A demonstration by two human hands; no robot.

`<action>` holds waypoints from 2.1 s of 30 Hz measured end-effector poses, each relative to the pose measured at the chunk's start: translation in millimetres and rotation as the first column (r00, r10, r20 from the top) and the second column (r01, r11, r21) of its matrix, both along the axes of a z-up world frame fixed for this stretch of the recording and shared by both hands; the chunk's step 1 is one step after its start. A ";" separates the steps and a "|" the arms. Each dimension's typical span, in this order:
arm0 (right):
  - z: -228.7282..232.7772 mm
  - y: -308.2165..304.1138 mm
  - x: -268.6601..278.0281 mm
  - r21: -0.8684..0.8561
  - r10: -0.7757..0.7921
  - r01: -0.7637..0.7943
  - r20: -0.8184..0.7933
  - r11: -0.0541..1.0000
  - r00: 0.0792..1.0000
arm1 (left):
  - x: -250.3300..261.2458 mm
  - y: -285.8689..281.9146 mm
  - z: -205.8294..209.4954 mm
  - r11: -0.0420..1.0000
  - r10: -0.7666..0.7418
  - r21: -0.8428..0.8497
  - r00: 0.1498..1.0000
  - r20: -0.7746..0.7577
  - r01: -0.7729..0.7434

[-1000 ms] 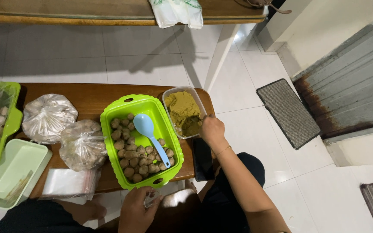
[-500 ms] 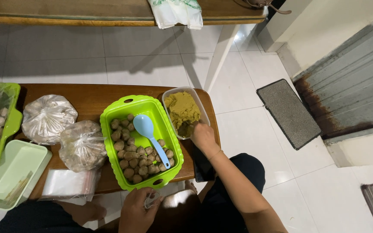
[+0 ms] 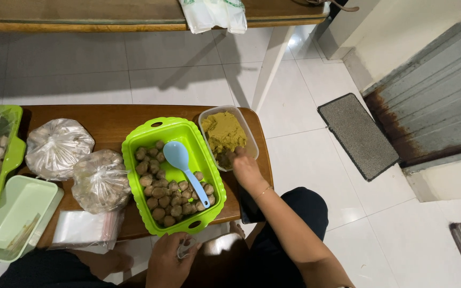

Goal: A person is scooping chili paste into small plastic bags and organizing meatballs for packaging.

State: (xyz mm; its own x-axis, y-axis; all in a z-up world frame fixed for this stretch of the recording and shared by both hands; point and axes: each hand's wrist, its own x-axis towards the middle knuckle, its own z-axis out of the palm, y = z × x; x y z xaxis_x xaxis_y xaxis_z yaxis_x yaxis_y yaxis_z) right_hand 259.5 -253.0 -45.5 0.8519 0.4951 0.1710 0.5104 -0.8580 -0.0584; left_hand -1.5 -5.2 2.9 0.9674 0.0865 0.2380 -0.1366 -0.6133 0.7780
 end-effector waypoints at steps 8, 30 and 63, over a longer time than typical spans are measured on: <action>-18.3 -11.0 12.9 0.005 -0.038 0.038 0.073 0.999 0.997 | 0.3 -3.6 2.8 1.000 0.002 0.025 0.998 -0.063 -0.001; -14.4 -4.8 9.0 0.100 -0.245 0.265 -0.177 0.959 0.953 | -2.8 -3.5 0.6 1.000 0.018 0.011 0.998 -0.066 -0.017; 62.4 -16.2 20.4 0.350 -0.223 0.826 -0.849 0.441 0.479 | 68.5 6.9 -1.8 0.996 -0.028 0.080 0.999 -0.037 0.031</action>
State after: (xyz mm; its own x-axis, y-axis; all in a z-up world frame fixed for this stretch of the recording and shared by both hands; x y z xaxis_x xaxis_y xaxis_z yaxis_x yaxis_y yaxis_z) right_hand 279.9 -269.2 16.8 0.8676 -0.1205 -0.4825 -0.4821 -0.4416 -0.7566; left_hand 67.1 1.7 1.1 0.9772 0.0397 0.2086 -0.1288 -0.6703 0.7308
